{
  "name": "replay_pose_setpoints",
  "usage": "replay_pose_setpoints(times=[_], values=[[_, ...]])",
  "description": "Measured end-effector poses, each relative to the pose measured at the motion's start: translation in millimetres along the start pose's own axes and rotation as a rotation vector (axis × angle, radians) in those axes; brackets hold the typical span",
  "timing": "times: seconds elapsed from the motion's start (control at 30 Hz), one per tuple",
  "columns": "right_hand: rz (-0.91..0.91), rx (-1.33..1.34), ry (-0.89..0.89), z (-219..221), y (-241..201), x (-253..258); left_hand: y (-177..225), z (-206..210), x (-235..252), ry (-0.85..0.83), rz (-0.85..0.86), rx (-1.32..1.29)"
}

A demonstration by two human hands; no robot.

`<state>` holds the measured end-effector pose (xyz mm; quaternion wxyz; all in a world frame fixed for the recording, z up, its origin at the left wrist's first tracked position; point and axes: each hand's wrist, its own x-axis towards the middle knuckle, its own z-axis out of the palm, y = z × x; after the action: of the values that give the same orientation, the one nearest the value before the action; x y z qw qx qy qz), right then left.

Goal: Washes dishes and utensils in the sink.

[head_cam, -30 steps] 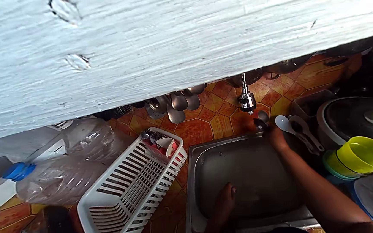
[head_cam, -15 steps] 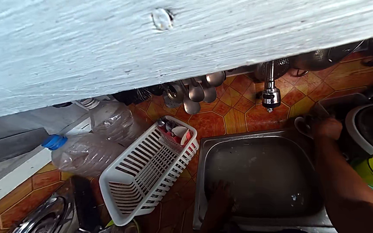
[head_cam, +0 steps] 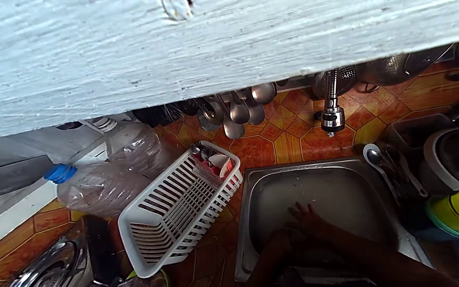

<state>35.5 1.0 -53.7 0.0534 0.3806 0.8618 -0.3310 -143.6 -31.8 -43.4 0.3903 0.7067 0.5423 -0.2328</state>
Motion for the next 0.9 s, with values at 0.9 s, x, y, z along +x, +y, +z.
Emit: replay_pose_setpoints(times=[0.9], values=[[0.362,0.153,0.048,33.3,59.9,-9.4,-52.8,24.1,-63.6,0.597,0.11,-0.029]])
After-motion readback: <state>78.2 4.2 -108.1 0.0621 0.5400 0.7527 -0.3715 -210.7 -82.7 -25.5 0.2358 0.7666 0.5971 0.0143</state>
